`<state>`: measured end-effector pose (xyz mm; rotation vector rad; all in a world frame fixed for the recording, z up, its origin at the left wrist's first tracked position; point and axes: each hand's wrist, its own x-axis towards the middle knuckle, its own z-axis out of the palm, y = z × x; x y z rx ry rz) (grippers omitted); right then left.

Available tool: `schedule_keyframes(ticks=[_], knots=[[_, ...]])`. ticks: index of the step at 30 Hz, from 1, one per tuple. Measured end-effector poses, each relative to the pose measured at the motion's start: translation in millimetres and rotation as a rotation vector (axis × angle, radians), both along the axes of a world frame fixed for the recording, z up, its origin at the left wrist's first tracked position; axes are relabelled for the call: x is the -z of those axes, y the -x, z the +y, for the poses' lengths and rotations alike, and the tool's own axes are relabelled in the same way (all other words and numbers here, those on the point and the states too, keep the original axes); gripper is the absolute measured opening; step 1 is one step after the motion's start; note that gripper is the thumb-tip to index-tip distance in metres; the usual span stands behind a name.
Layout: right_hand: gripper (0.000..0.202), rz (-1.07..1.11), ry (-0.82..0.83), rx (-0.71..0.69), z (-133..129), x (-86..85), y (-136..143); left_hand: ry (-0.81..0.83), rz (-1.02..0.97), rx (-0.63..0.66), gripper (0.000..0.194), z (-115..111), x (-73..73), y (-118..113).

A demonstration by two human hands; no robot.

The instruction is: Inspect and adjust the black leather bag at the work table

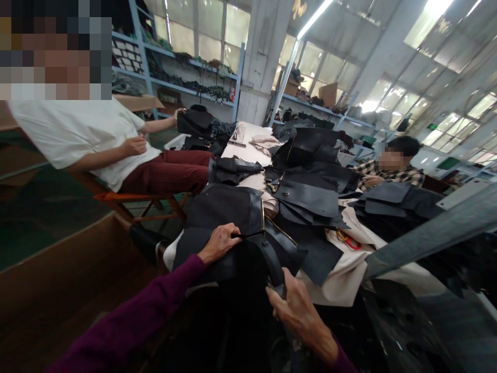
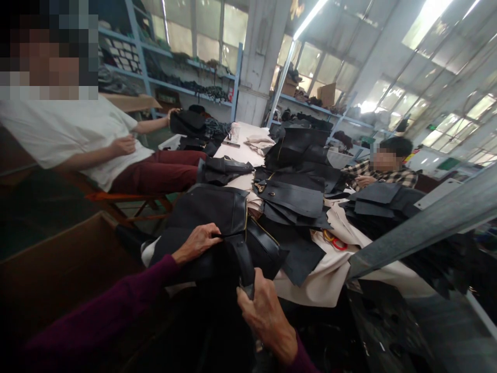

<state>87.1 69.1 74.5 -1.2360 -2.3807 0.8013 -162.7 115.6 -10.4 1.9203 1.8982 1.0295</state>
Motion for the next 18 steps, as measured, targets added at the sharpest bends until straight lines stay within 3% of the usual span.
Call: schedule_keyframes(ticks=[3, 6, 9, 13, 16, 18], knots=[[0.015, 0.042, 0.081, 0.060, 11, -6.2, 8, -0.017, 0.079, 0.039, 0.008, -6, -3.0, -3], [0.019, 0.055, 0.068, 0.169, 19, -20.3, 0, -0.061, 0.180, 0.066, 0.004, -3, -18.9, 3], [0.023, 0.038, 0.044, 0.224, 19, -33.0, -19, -0.206, 0.259, -0.064, 0.003, 10, -51.0, 23], [0.026, 0.016, 0.081, 0.230, 11, -38.7, -40, -0.426, 0.408, -0.225, 0.006, 27, -107.1, 49], [0.029, 0.006, 0.110, 0.224, 4, -38.1, -50, -0.626, 0.569, -0.344, 0.005, 28, -140.4, 46], [0.032, 0.007, 0.118, 0.244, 1, -38.2, -56, -0.780, 0.676, -0.413, 0.012, 25, -147.3, 34]])
